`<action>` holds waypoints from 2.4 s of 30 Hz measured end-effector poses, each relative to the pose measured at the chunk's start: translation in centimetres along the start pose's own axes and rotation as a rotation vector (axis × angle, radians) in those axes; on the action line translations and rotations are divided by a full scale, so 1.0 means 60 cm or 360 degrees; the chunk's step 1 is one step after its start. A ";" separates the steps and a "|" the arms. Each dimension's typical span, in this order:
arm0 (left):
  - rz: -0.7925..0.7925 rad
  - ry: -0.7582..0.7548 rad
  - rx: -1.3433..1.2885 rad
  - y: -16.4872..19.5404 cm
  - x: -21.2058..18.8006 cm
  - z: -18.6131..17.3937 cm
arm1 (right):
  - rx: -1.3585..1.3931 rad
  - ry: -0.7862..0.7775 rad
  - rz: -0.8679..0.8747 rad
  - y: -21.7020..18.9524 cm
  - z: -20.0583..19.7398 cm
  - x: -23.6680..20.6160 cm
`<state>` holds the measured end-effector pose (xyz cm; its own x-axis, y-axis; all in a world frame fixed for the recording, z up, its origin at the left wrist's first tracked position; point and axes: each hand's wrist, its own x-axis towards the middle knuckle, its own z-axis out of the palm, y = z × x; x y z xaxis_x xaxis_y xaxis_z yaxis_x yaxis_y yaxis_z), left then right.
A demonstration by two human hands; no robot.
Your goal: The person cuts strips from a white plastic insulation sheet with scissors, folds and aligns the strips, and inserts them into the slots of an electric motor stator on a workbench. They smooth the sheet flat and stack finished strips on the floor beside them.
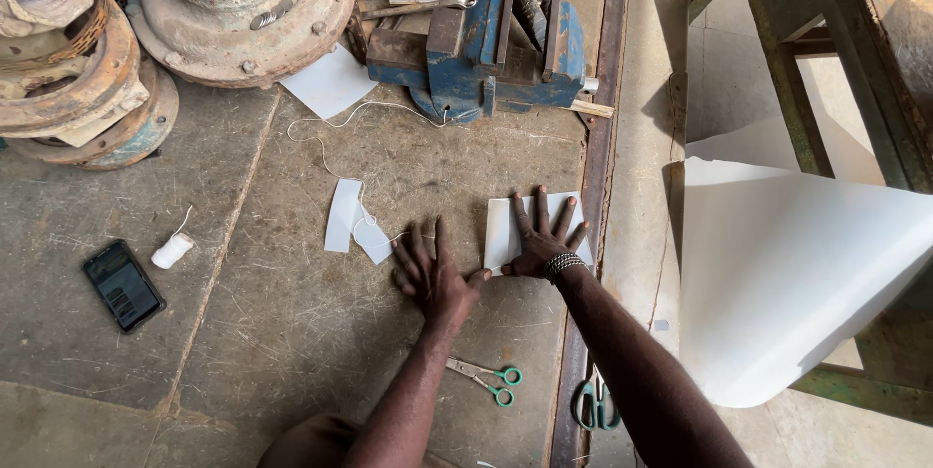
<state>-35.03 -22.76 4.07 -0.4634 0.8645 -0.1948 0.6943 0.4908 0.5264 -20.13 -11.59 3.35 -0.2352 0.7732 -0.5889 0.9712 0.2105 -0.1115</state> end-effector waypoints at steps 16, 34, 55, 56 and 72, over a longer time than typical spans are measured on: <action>-0.0539 -0.0192 -0.0042 0.034 0.057 0.007 | -0.0015 -0.0068 -0.0023 0.002 -0.005 0.016; -0.0477 -0.0212 -0.0048 0.063 0.112 -0.021 | -0.0065 -0.0162 -0.0028 0.000 -0.012 0.016; -0.0491 -0.0152 -0.0085 0.071 0.198 -0.015 | -0.0082 -0.0195 -0.0021 -0.002 -0.015 0.020; -0.0503 -0.0151 -0.0091 0.071 0.202 -0.015 | -0.0085 -0.0195 -0.0028 -0.002 -0.015 0.020; -0.0645 -0.0109 -0.0084 0.095 0.256 -0.010 | -0.0077 -0.0195 -0.0035 0.002 -0.016 0.022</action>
<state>-38.52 -6.78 4.56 -0.6544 0.6086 -0.4488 0.4332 0.7881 0.4373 -20.34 -9.98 3.31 -0.2473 0.6900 -0.6803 0.9622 0.2575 -0.0886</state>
